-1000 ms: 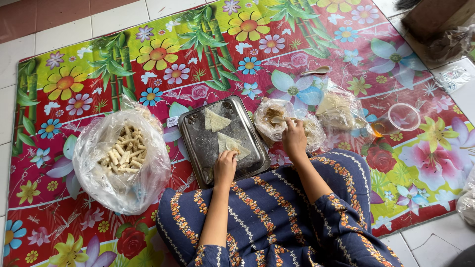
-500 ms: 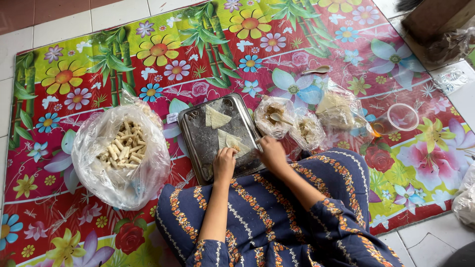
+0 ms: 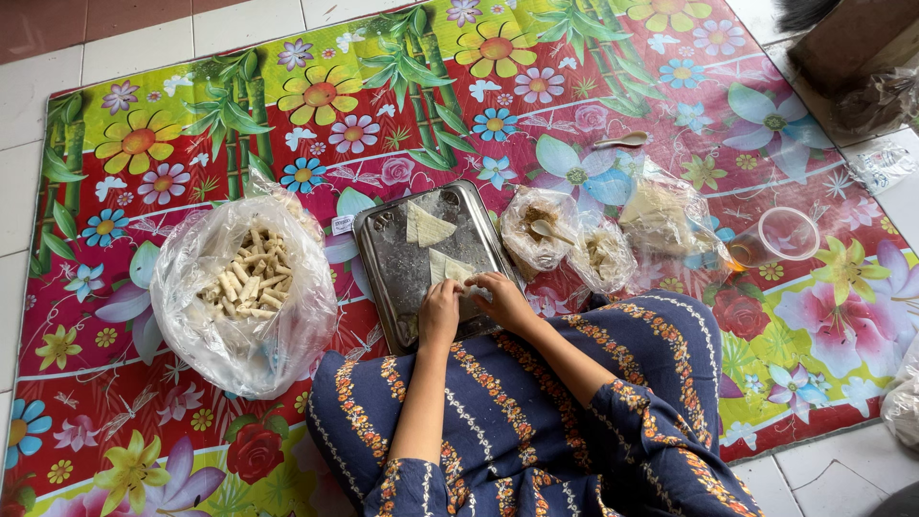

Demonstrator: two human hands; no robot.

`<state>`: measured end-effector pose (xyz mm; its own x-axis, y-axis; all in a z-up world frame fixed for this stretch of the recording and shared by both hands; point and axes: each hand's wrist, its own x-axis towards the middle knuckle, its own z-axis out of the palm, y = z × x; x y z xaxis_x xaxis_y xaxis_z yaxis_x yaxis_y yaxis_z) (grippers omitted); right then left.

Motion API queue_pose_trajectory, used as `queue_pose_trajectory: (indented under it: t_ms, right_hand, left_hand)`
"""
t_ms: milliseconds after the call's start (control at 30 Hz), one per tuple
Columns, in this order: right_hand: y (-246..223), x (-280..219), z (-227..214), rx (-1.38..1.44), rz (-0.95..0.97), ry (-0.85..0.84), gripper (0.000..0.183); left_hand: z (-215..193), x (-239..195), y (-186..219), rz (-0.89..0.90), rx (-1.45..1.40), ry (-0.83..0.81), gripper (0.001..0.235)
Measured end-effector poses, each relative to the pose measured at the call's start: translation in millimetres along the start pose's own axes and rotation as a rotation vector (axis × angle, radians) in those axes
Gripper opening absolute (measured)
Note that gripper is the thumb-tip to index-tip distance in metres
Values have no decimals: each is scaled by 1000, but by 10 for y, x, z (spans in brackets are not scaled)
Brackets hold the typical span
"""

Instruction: The person places a square wrapper onto a tray, adds a small portion of filling from a plastic bag, and then folds the wrapper repeatedly to form a triangular samosa. They repeat this process with several more wrappers and filling, arranging the finished triangles on the tray.

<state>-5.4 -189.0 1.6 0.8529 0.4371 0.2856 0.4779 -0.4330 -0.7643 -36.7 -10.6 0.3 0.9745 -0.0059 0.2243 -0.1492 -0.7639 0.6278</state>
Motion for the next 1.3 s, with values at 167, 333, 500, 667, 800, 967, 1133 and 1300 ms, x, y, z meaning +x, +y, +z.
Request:
queue_pose_trajectory:
  t_ms: [167, 333, 500, 667, 800, 967, 1133, 1300]
  right_hand:
    - [172, 158, 41, 12, -89, -51, 31]
    - [331, 331, 155, -21, 90, -76, 16]
    - [244, 401, 217, 4, 164, 8, 15]
    - [101, 382, 160, -94, 85, 60, 15]
    - [166, 454, 19, -205, -116, -167, 16]
    - [210, 559, -32, -398, -144, -207, 15]
    - [149, 587, 79, -430, 102, -148, 15]
    - [172, 576, -34, -570, -409, -187, 16]
  left_hand:
    - [80, 81, -115, -52, -153, 75, 9]
    - [122, 153, -177, -121, -211, 91, 12]
    - [71, 135, -143, -43, -104, 95, 13]
    - [58, 95, -51, 41, 97, 35, 22]
    - [81, 82, -63, 66, 281, 18, 13]
    - [100, 136, -53, 70, 289, 57, 20]
    - [29, 154, 12, 27, 377, 26, 14]
    - [24, 164, 104, 2, 529, -9, 9]
